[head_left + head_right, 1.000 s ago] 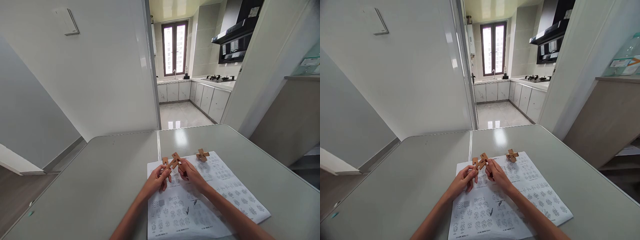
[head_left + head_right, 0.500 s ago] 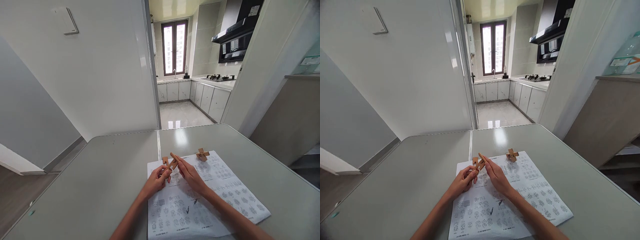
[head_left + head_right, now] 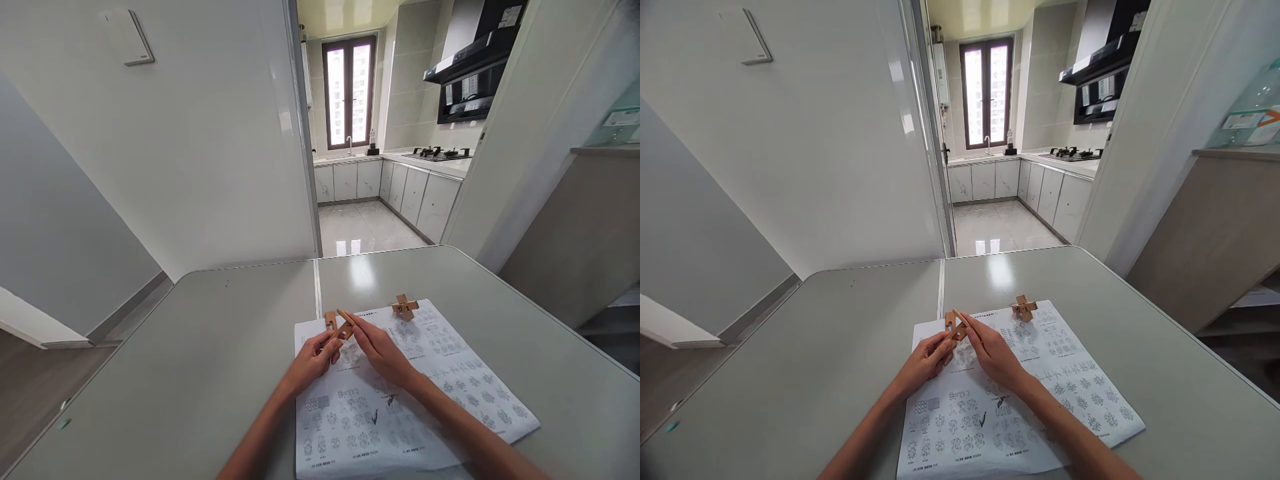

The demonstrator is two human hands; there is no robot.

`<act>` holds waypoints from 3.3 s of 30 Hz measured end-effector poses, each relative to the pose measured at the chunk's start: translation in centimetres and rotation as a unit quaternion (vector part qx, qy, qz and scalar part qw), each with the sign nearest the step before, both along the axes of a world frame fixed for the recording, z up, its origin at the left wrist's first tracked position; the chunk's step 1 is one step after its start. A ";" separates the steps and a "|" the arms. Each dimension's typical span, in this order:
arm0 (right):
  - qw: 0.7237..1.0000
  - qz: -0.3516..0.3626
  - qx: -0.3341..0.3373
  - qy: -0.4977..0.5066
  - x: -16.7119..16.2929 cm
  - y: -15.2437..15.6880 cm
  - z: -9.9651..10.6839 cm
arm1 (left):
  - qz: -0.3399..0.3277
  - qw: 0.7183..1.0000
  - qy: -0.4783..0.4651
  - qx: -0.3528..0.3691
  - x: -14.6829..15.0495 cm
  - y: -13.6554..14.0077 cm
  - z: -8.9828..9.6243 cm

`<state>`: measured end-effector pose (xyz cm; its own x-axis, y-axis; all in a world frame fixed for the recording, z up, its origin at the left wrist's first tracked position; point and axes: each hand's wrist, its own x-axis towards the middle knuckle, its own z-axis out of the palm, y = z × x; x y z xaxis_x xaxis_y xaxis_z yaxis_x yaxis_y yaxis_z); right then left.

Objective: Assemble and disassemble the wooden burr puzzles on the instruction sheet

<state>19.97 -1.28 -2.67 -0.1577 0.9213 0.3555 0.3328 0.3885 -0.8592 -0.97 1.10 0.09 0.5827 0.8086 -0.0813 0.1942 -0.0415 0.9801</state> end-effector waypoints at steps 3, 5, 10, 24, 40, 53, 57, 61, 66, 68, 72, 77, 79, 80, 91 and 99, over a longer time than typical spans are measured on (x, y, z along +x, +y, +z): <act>1.000 0.007 -0.001 0.003 0.0 -0.1 0.0 | 0.006 1.000 -0.006 -0.001 0.0 0.0 -0.1; 1.000 0.010 -0.002 -0.003 -0.1 -0.2 -0.1 | 0.007 1.000 -0.008 -0.004 0.1 -0.1 -0.2; 0.999 0.015 -0.030 -0.031 -0.6 -0.6 -0.5 | 0.009 1.000 -0.018 -0.012 0.2 -0.1 -0.4; 0.992 0.030 0.028 -0.121 0.1 -0.5 -0.4 | 0.001 1.000 -0.009 0.005 0.2 -0.4 0.0; 0.994 0.079 -0.024 -0.075 0.3 -0.2 -1.2 | -0.009 1.000 -0.026 0.003 0.2 -0.3 0.2; 0.991 0.126 -0.035 -0.027 -0.7 -1.0 0.4 | -0.004 0.999 -0.036 -0.001 0.4 -0.3 -0.1; 0.990 0.133 -0.034 -0.026 -1.3 -1.3 0.2 | 0.006 0.999 -0.046 -0.006 0.6 -0.3 -0.7; 0.992 0.118 -0.041 -0.012 -1.2 -1.3 0.1 | 0.006 1.000 -0.031 -0.001 0.7 -0.3 -0.8; 0.996 0.080 -0.045 -0.008 -1.1 -1.0 -0.3 | -0.002 1.000 -0.016 -0.014 0.8 -0.3 -0.8; 0.996 0.082 -0.041 -0.014 -1.0 -1.0 -0.5 | -0.003 1.000 -0.016 -0.008 0.8 -0.4 -0.8; 0.992 0.109 -0.036 -0.048 -1.1 -1.4 -0.8 | -0.009 1.000 -0.011 0.010 0.9 -0.5 -0.5; 0.991 0.106 -0.028 -0.076 -1.4 -1.7 -0.7 | -0.009 1.000 -0.016 0.004 1.0 -0.6 -0.2; 0.992 0.100 -0.020 -0.079 -1.5 -1.7 -0.6 | 0.002 1.000 -0.021 -0.003 1.0 -0.6 -0.2; 0.992 0.097 -0.018 -0.082 -1.5 -1.6 -0.6 | 0.007 1.000 -0.025 -0.008 1.0 -0.6 -0.2; 0.990 0.029 0.007 -0.136 -1.3 -1.5 -0.9 | 0.034 0.993 -0.100 -0.061 0.7 0.0 -1.3; 0.982 0.051 0.060 -0.171 -1.5 -1.4 -1.3 | 0.032 0.993 -0.099 -0.057 0.7 -0.1 -1.2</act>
